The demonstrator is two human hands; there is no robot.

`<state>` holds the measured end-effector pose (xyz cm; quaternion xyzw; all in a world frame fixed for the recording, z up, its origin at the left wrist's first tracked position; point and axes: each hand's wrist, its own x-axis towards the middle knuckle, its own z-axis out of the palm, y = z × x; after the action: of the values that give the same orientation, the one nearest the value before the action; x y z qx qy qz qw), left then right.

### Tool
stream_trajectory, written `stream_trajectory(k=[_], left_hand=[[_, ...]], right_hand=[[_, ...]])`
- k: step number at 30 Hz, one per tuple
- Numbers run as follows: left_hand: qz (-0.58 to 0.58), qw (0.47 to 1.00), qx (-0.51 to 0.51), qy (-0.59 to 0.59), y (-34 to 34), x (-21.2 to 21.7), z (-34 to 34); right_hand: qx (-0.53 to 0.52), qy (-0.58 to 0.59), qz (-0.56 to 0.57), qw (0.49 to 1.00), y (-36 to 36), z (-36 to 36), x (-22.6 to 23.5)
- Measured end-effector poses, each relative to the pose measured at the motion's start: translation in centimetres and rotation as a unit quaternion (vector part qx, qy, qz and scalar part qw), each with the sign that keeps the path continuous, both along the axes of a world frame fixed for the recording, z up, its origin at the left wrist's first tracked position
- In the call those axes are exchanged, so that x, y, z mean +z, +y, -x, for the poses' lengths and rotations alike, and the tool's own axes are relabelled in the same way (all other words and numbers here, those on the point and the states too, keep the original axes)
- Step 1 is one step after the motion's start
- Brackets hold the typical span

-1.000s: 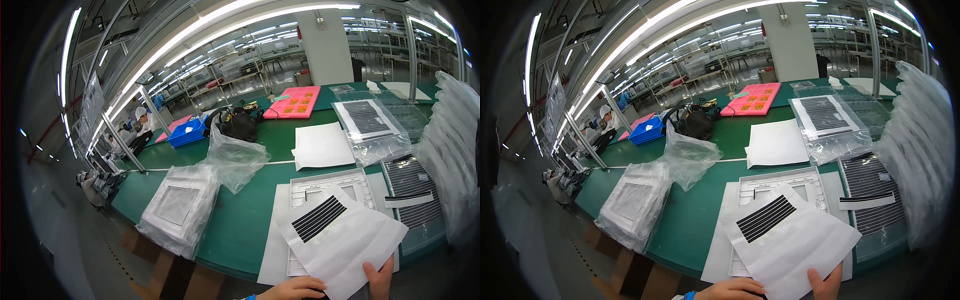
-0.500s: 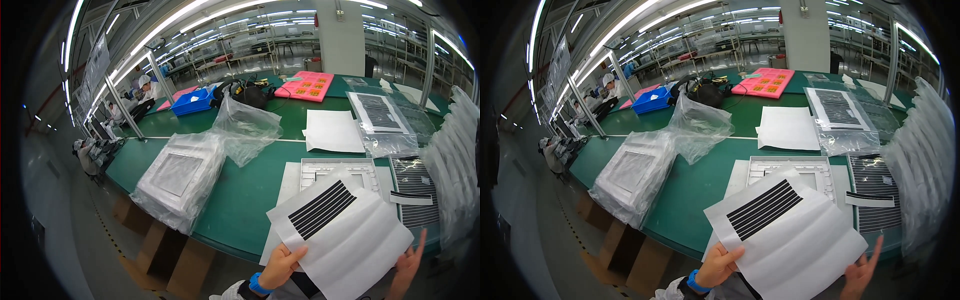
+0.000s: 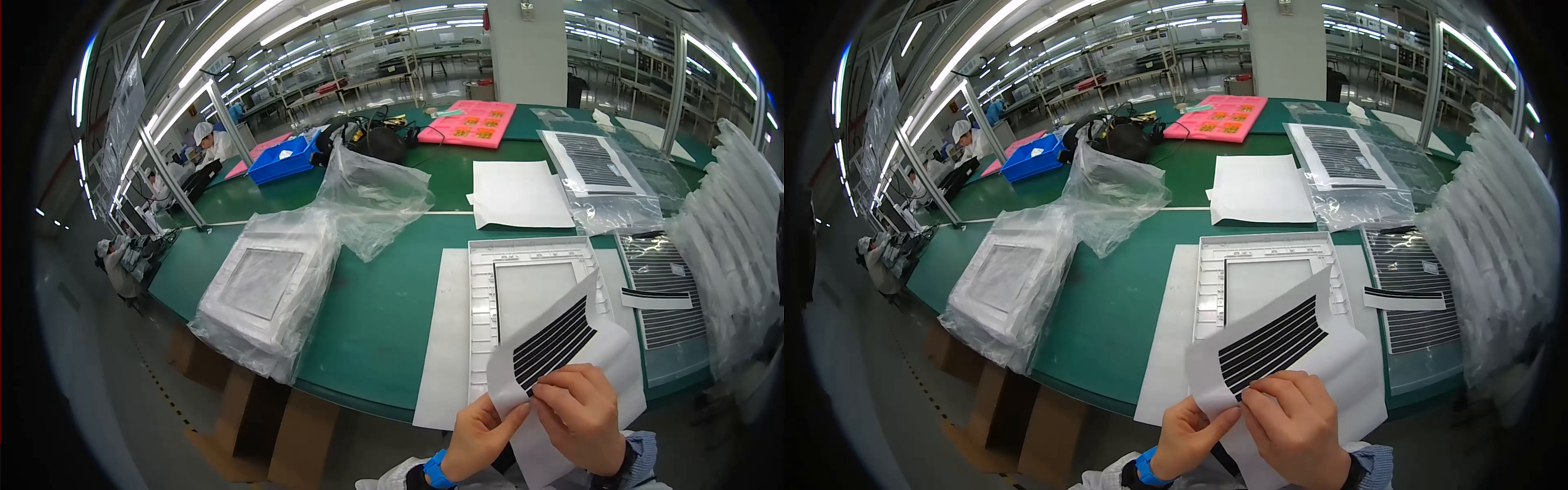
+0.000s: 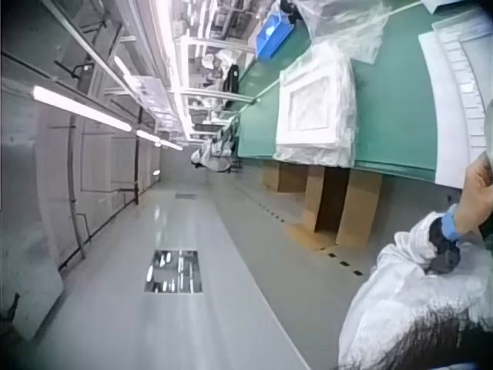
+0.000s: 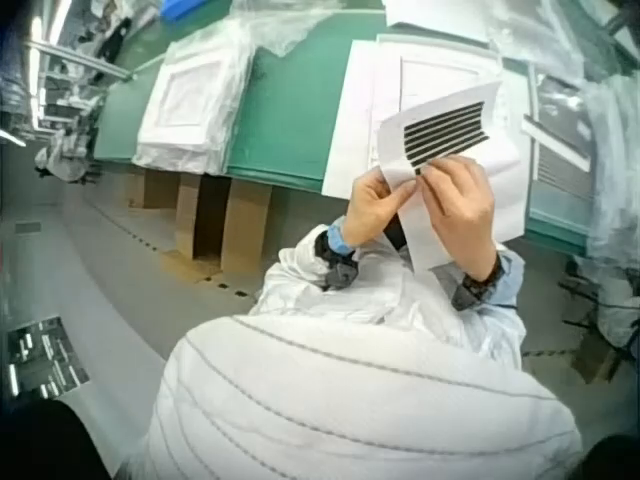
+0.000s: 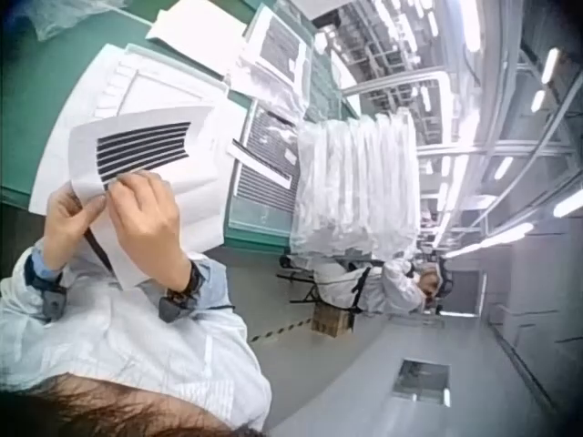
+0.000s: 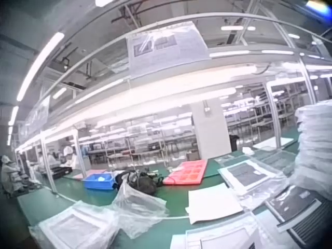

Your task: The person removes a frame from a plastic bag and peels a black adhesive strip from a sheet. They apply the strip along the inner edge of the frame by hand before peeling and applying another strip to an adjacent side.

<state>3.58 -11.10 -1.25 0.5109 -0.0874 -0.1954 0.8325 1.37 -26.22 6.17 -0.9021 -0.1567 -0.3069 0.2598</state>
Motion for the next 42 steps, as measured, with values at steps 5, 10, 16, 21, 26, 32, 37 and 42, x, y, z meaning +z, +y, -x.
stream_trajectory(k=[5, 10, 16, 21, 26, 32, 37, 42], left_hand=[[-0.058, 0.997, 0.021, -0.055, 0.0, -0.5, 0.3], [-0.136, 0.981, 0.018, -0.134, 0.3, 0.2, 0.2], [-0.121, 0.986, 0.007, -0.110, 0.4, -0.4, 0.1], [-0.114, 0.989, -0.007, -0.098, 0.5, 0.2, 0.1], [-0.077, 0.993, -0.010, -0.088, 0.6, 0.7, -0.1], [0.029, 0.998, -0.057, 0.015, 1.2, 1.1, -1.1], [-0.060, 0.997, -0.052, -0.010, 1.2, 1.2, -1.6], [-0.073, 0.997, -0.035, -0.001, 1.2, 1.6, -1.7]], right_hand=[[-0.013, 0.027, -0.011, 0.999, 0.5, 0.3, -0.2], [-0.020, 0.016, -0.004, 1.000, 0.8, 0.4, -0.3], [-0.023, 0.017, -0.049, 0.998, 0.7, 0.5, -0.7], [-0.011, 0.002, -0.026, 1.000, 0.7, 0.3, -0.7], [-0.012, -0.005, -0.041, 0.999, 0.8, 0.1, -1.1], [0.019, -0.014, -0.020, 1.000, 0.0, 0.1, -1.9], [0.038, -0.016, -0.036, 0.999, -0.1, 0.0, -2.3], [0.037, 0.025, -0.143, 0.989, -0.6, 0.0, -2.7]])
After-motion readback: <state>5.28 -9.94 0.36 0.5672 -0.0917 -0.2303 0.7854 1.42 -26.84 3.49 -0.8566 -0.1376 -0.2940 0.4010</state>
